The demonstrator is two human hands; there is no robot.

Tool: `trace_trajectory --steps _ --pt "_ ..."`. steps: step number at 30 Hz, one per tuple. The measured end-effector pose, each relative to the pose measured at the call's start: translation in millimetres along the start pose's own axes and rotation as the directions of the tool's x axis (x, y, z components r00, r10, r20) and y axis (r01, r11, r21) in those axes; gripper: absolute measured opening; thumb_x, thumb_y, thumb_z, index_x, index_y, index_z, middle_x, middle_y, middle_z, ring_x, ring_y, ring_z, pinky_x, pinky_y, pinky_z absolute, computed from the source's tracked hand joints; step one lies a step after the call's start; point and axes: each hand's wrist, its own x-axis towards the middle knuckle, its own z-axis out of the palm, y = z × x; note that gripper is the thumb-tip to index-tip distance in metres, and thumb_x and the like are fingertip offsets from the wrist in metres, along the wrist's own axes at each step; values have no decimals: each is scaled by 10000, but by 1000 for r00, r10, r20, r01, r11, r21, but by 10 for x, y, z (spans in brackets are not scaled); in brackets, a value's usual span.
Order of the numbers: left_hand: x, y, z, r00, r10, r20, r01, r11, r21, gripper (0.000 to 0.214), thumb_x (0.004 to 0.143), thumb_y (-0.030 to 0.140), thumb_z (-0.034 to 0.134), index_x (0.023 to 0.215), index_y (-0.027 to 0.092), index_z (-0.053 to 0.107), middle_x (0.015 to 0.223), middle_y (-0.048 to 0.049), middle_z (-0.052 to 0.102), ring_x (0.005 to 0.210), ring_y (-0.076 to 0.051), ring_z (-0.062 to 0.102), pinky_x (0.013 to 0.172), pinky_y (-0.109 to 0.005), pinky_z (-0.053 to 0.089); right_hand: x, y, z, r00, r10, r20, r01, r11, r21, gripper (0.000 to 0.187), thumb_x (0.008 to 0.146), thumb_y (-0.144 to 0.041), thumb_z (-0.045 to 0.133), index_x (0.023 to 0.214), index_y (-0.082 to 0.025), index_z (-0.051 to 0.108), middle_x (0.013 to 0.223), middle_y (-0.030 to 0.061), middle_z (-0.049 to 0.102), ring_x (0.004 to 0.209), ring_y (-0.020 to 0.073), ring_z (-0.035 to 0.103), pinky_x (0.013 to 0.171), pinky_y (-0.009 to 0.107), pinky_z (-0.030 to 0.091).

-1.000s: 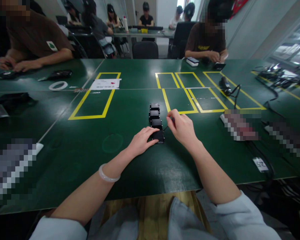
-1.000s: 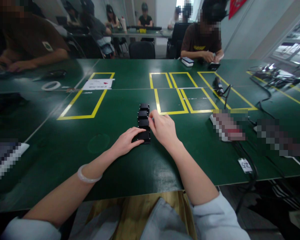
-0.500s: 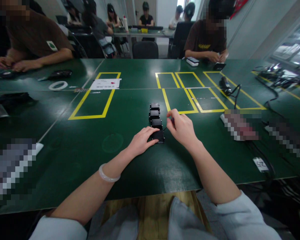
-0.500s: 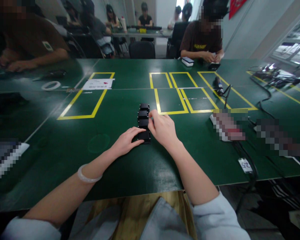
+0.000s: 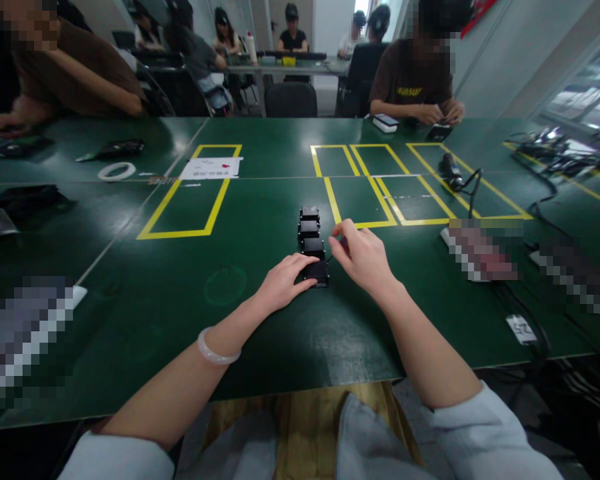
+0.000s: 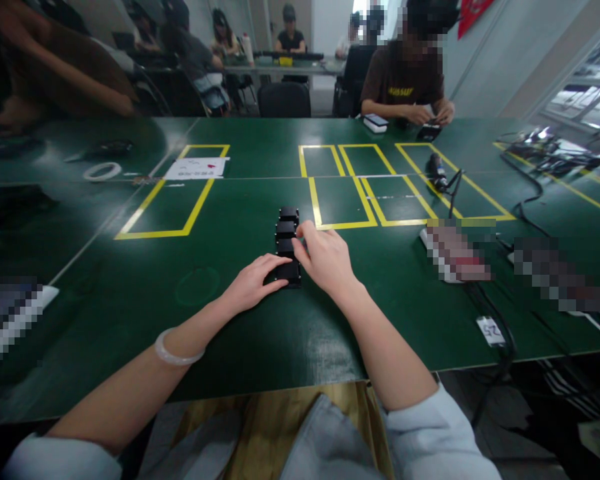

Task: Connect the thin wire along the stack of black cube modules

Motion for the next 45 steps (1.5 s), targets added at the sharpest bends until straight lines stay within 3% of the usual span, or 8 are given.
trace_trajectory --steps 3,10,15,21,27,33,38,45 --pt "0 0 -1 1000 -2 0 2 1000 1 396 893 340 543 1276 246 506 1211 -56 574 1126 -236 528 963 -381 435 7 4 7 1000 9 -10 -9 1000 -6 236 943 -384 383 909 -201 527 686 0 600 600 132 508 655 257 340" --pt "-4 9 -7 1000 -16 11 16 1000 -4 401 893 340 542 1282 252 504 1218 -59 573 1125 -239 526 956 -388 437 7 -5 4 1000 26 -13 -27 999 -25 177 916 -270 373 976 -197 522 639 -12 569 583 137 492 658 262 340" --pt "-3 -2 -2 1000 -7 8 7 1000 3 395 895 339 546 1276 245 506 1219 -56 573 1128 -235 522 959 -379 433 4 -4 0 1000 23 -14 -24 999 -23 245 940 -388 378 905 -200 531 650 -2 584 583 133 498 656 265 337" --pt "-7 -5 -2 1000 -7 9 7 1000 3 397 898 339 546 1281 245 500 1225 -56 570 1133 -230 520 966 -375 431 9 -12 -2 999 37 -4 -37 999 -33 181 915 -269 372 958 -194 531 648 -3 579 582 136 484 653 266 335" --pt "-3 14 -12 1000 -7 4 8 1000 -9 392 894 339 542 1273 246 509 1214 -61 574 1131 -237 524 970 -384 433 8 -18 -11 1000 27 5 -27 999 -31 247 946 -378 365 914 -198 531 651 -5 583 574 134 487 646 266 333" --pt "-4 16 -16 1000 -16 11 16 1000 -11 401 892 340 541 1282 255 505 1224 -55 573 1129 -238 527 964 -387 438 8 -8 0 999 36 -3 -36 998 -55 188 927 -285 363 947 -199 528 645 -4 577 583 141 492 650 266 334" --pt "-3 12 -13 1000 -10 10 11 1000 -5 393 895 346 539 1274 245 510 1212 -65 574 1128 -239 527 964 -386 436 6 -17 -14 999 33 1 -33 999 -43 233 943 -369 368 915 -202 529 655 -2 586 585 137 501 647 262 330" --pt "-1 9 -16 1000 -9 16 9 1000 -8 393 892 334 542 1275 250 510 1228 -62 569 1140 -239 522 969 -384 435 10 -18 -10 999 40 5 -39 999 -37 177 920 -278 371 971 -199 520 690 1 605 599 140 509 646 267 331"
